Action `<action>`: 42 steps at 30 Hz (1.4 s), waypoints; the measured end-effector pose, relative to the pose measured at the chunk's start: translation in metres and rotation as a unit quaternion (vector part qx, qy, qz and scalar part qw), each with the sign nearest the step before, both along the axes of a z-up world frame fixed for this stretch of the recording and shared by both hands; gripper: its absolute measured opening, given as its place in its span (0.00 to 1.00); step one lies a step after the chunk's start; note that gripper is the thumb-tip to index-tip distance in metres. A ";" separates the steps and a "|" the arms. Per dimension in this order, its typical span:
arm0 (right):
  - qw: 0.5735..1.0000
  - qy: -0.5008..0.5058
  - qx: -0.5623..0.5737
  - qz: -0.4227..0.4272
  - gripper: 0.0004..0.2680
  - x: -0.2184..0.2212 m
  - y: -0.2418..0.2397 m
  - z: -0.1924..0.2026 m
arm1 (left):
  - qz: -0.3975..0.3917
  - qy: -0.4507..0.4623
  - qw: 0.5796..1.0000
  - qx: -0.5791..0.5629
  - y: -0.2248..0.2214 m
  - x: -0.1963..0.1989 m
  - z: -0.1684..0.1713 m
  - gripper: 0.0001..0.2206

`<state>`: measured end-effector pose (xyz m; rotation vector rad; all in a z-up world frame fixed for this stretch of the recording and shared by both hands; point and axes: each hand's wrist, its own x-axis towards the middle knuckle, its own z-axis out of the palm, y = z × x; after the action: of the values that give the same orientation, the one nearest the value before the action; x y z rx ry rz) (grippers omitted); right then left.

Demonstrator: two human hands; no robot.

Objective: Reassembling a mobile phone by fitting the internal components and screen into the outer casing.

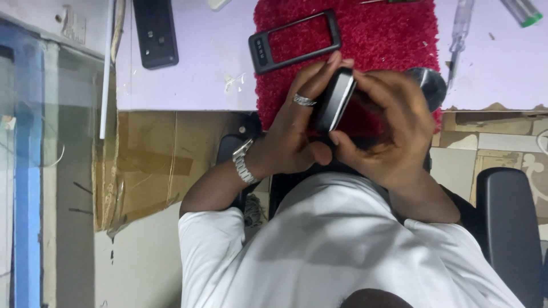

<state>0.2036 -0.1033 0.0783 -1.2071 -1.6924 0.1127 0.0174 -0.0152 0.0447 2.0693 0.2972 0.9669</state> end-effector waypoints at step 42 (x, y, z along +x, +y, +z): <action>0.986 0.023 0.101 -0.130 0.17 -0.058 0.011 -0.017 | 0.125 0.093 0.987 0.037 -0.020 -0.017 0.044 0.30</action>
<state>0.1461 -0.0927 0.0611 -1.2495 -1.4552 -0.1846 0.0000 -0.0355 0.0884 2.2316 0.6397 0.9440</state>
